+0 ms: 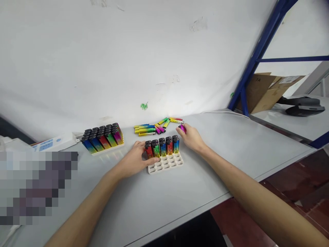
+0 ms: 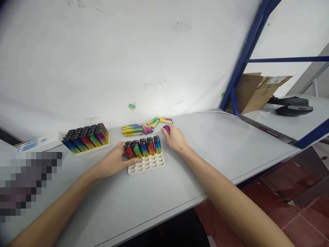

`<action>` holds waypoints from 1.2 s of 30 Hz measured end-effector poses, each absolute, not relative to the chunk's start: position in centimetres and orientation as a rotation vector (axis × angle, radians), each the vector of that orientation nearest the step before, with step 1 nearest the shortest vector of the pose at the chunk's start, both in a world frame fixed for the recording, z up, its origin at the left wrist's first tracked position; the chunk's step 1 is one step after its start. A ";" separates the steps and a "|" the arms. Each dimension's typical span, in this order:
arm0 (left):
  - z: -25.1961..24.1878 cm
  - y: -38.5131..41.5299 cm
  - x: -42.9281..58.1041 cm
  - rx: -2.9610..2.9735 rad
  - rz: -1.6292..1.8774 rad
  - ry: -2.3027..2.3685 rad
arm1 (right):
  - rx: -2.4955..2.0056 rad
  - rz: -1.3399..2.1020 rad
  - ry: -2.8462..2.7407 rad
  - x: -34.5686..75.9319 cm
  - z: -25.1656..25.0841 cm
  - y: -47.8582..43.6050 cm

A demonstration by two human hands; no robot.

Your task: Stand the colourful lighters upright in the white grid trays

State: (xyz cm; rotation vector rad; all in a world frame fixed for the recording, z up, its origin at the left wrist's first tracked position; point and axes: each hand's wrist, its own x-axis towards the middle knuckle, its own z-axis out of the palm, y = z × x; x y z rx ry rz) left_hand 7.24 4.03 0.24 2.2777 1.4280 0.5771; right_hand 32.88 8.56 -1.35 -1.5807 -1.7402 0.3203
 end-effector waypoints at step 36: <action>0.2 4.2 7.3 2.325 0.556 1.382 | -1.093 1.367 -1.040 32.3 0.3 8.0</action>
